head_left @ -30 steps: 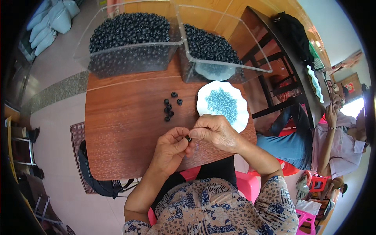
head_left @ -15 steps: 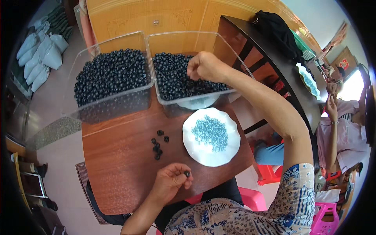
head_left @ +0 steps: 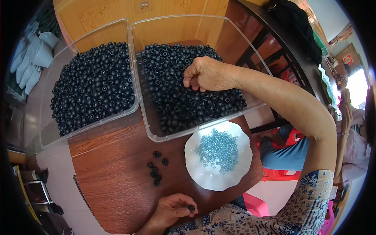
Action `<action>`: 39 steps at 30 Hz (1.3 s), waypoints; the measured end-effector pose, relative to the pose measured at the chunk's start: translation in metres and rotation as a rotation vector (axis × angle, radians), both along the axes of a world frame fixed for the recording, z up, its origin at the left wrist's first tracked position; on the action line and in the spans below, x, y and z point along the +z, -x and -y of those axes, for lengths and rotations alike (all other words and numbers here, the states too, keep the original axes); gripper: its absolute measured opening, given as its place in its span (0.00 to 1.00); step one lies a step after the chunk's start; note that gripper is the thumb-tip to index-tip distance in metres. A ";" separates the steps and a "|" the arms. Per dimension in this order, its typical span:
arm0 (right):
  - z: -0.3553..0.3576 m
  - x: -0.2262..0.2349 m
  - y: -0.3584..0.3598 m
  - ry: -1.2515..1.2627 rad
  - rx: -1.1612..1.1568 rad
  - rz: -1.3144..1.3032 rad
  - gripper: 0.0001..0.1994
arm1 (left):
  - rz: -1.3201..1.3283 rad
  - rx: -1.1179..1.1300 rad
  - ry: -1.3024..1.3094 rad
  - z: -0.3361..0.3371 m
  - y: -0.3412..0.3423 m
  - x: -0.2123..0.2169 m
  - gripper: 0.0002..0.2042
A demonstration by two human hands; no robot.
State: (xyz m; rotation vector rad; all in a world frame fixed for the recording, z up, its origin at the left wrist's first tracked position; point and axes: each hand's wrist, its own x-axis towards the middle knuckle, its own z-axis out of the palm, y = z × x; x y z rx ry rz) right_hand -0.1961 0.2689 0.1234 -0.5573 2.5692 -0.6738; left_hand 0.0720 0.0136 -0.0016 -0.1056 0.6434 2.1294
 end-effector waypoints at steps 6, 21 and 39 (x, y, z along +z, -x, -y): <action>0.017 0.001 -0.001 0.093 -0.048 0.245 0.14 | 0.030 -0.029 -0.008 0.004 -0.003 -0.004 0.12; 0.033 -0.016 0.006 -0.020 -0.062 0.432 0.26 | 0.002 -0.003 -0.052 -0.003 -0.002 -0.004 0.12; 0.036 -0.023 -0.010 0.367 -0.173 0.809 0.29 | 0.016 0.008 -0.048 -0.005 -0.002 0.002 0.12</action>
